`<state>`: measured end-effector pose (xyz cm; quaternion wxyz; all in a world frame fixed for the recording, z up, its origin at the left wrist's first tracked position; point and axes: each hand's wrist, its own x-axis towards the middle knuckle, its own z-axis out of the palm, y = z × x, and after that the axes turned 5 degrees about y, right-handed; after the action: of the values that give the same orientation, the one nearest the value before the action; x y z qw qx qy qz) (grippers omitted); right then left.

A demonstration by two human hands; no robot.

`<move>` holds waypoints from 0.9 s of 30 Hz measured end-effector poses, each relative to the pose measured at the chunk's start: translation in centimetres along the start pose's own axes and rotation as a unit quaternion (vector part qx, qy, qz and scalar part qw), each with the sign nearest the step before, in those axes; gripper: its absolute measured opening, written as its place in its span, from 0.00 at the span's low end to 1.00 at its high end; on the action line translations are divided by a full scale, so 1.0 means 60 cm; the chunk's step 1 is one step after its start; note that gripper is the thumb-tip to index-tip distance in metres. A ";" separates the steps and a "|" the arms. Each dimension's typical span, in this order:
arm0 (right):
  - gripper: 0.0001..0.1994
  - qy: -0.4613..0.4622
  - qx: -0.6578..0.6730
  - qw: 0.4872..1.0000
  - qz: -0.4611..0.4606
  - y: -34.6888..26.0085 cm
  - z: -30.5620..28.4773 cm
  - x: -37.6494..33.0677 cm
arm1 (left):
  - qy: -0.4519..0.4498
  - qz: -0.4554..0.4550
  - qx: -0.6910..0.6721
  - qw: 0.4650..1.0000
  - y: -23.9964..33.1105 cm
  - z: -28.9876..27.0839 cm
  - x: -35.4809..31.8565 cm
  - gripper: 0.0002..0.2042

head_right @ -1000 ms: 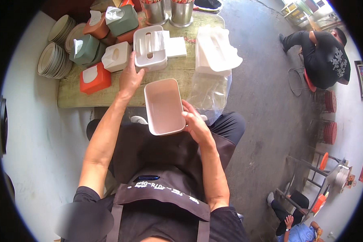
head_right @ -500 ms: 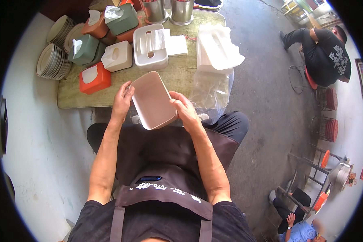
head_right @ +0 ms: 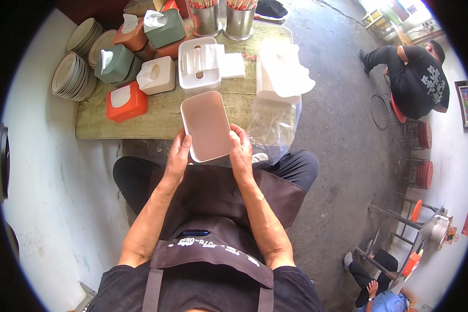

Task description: The person assembles disposable tissue boxes by inserting folded tissue paper into white plastic containers and closing the lids. They handle multiple boxes one at a time, occasionally retrieving new containers from a nearby shelf and placing finished units on the table.

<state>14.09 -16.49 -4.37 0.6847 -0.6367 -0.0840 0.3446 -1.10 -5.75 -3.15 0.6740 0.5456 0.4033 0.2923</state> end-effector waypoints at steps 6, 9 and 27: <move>0.21 0.040 -0.111 0.991 -0.070 0.016 0.013 -0.008 | 0.018 0.010 0.042 0.999 0.002 0.008 0.022 0.23; 0.20 0.042 -0.111 0.990 -0.076 0.020 0.016 -0.001 | 0.032 0.027 0.152 0.987 0.025 0.010 0.029 0.21; 0.20 0.050 -0.190 0.971 -0.136 -0.032 0.026 0.008 | 0.115 0.130 0.210 0.962 -0.029 -0.045 0.093 0.21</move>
<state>14.25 -14.86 -2.45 0.5947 -0.7543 -0.1996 0.1936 -0.68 -0.15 -6.29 0.4494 0.6855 0.4559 0.3469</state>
